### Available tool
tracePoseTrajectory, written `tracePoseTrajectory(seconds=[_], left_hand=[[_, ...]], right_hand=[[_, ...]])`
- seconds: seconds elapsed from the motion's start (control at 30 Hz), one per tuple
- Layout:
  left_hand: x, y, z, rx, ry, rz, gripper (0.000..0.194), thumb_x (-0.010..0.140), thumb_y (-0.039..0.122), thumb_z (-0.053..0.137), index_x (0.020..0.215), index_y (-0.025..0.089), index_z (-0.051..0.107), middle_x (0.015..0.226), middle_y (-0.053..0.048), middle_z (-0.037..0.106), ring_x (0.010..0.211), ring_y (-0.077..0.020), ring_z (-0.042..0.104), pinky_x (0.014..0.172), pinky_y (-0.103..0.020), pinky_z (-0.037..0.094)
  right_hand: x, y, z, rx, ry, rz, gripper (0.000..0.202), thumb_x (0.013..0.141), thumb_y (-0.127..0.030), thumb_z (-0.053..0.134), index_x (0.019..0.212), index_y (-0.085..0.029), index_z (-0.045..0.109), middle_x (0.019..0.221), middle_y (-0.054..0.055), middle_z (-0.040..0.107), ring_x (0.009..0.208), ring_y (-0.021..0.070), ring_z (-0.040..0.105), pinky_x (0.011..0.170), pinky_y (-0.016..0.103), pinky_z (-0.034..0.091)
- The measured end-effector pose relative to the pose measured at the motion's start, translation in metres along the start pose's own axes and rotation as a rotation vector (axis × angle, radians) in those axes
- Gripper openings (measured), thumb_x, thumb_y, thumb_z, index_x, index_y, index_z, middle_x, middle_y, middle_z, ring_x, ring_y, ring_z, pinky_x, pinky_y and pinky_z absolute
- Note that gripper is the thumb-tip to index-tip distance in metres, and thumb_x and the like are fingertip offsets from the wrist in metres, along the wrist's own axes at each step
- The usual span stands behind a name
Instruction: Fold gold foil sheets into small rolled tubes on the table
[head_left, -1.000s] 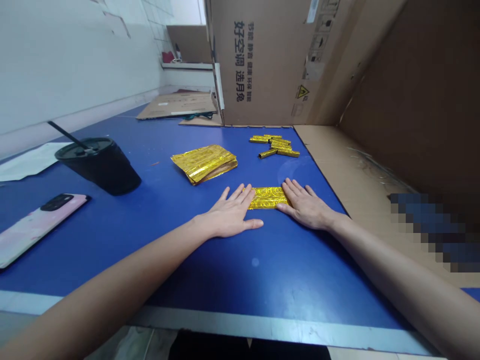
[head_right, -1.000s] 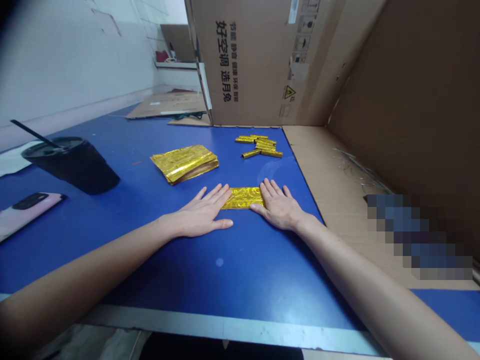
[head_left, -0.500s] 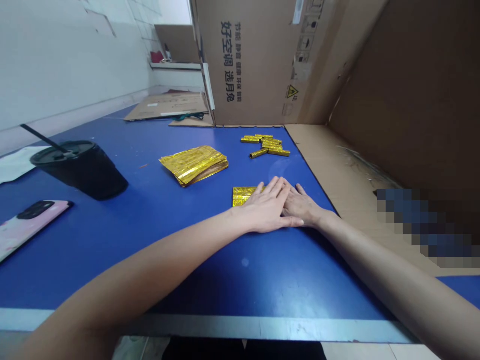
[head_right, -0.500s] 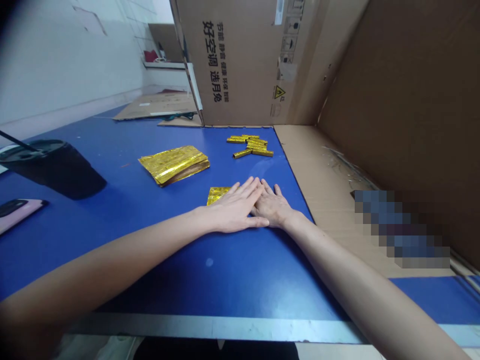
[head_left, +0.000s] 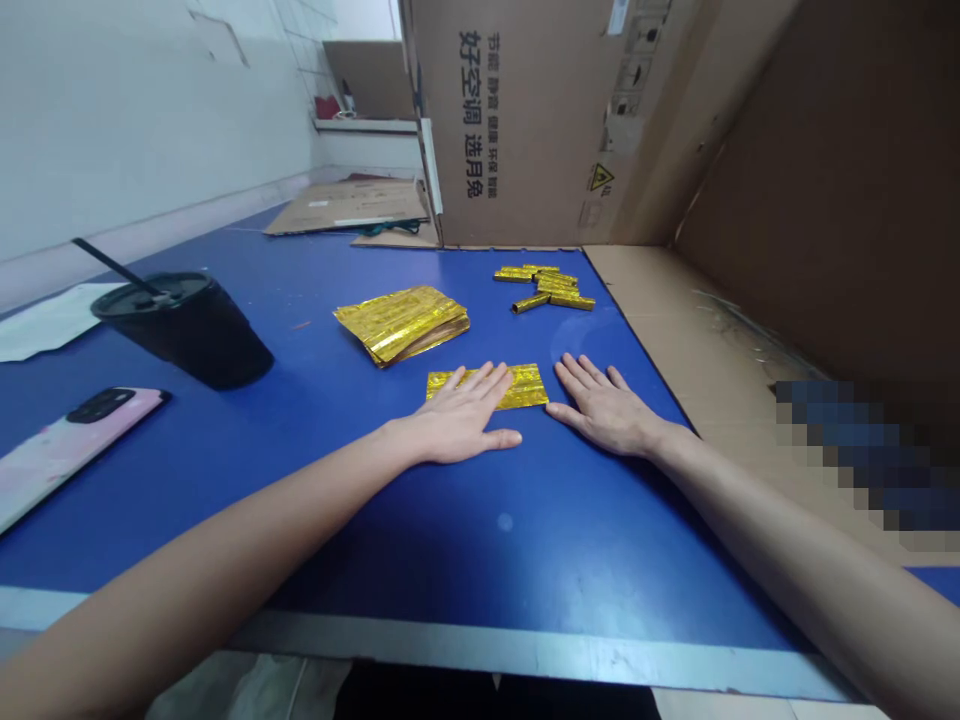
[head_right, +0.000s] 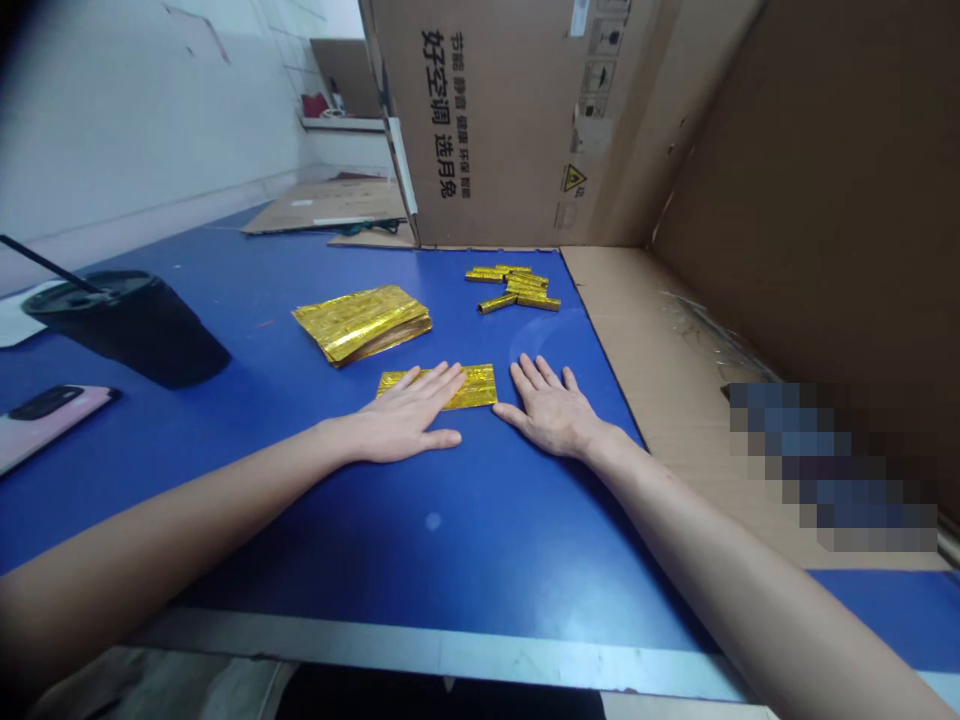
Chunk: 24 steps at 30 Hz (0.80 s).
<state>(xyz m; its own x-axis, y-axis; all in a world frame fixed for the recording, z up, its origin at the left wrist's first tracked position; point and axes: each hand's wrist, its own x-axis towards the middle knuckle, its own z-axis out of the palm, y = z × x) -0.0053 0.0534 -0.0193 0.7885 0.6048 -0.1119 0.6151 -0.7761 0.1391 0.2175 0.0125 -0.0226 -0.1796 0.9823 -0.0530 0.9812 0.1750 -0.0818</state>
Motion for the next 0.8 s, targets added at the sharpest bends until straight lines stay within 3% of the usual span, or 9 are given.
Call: tracePoseTrajectory(seconds=[0.1,0.2,0.27,0.37,0.57,0.8], left_hand=[[-0.009,-0.003,0.002,-0.001,0.0,-0.013,0.087,0.077,0.07,0.016,0.139,0.011,0.004,0.145,-0.01,0.0,0.133,-0.0237,-0.003,0.106,-0.043,0.0],[-0.007,0.006,0.005,-0.015,0.008,0.003,0.088,0.077,0.07,0.018,0.138,0.01,0.004,0.145,-0.012,0.001,0.133,-0.0245,-0.003,0.106,-0.044,0.0],[-0.004,0.014,0.007,-0.023,0.011,0.041,0.087,0.077,0.069,0.023,0.139,0.011,0.002,0.145,-0.012,0.001,0.133,-0.0244,-0.002,0.106,-0.044,0.001],[-0.002,0.022,0.01,-0.034,0.023,0.033,0.09,0.076,0.068,0.027,0.138,0.009,0.0,0.144,-0.015,0.001,0.133,-0.0244,-0.002,0.106,-0.041,0.002],[-0.006,0.021,0.008,-0.041,0.016,0.006,0.097,0.073,0.073,0.023,0.138,0.005,0.0,0.144,-0.018,-0.002,0.132,-0.0264,-0.005,0.106,-0.042,0.004],[-0.024,0.001,0.006,0.007,-0.008,-0.023,0.094,0.074,0.072,0.02,0.138,0.006,0.002,0.144,-0.016,-0.003,0.132,-0.0263,-0.004,0.106,-0.042,0.005]], right_hand=[[-0.002,-0.009,-0.003,0.061,0.092,-0.004,0.078,0.081,-0.063,0.017,0.139,-0.01,0.017,0.145,0.013,0.013,0.132,0.0253,0.008,0.103,0.052,0.013],[-0.007,-0.03,-0.006,0.12,0.183,-0.152,0.077,0.082,-0.061,0.021,0.139,-0.011,0.013,0.145,0.012,0.008,0.132,0.0228,0.004,0.105,0.049,0.01],[-0.01,-0.043,-0.005,0.153,0.071,-0.279,0.078,0.082,-0.061,0.022,0.139,-0.009,0.013,0.145,0.014,0.01,0.132,0.0225,0.004,0.105,0.046,0.012],[-0.013,-0.05,-0.001,0.159,-0.024,-0.308,0.079,0.083,-0.06,0.023,0.139,-0.005,0.011,0.144,0.017,0.01,0.132,0.023,0.004,0.106,0.044,0.012],[-0.011,-0.04,0.001,0.112,-0.062,-0.304,0.078,0.082,-0.06,0.023,0.139,-0.008,0.008,0.144,0.014,0.008,0.132,0.023,0.004,0.106,0.046,0.009],[-0.013,-0.039,0.002,0.045,-0.03,-0.317,0.08,0.081,-0.063,0.023,0.138,-0.009,0.014,0.144,0.014,0.009,0.132,0.0234,0.006,0.105,0.048,0.009]])
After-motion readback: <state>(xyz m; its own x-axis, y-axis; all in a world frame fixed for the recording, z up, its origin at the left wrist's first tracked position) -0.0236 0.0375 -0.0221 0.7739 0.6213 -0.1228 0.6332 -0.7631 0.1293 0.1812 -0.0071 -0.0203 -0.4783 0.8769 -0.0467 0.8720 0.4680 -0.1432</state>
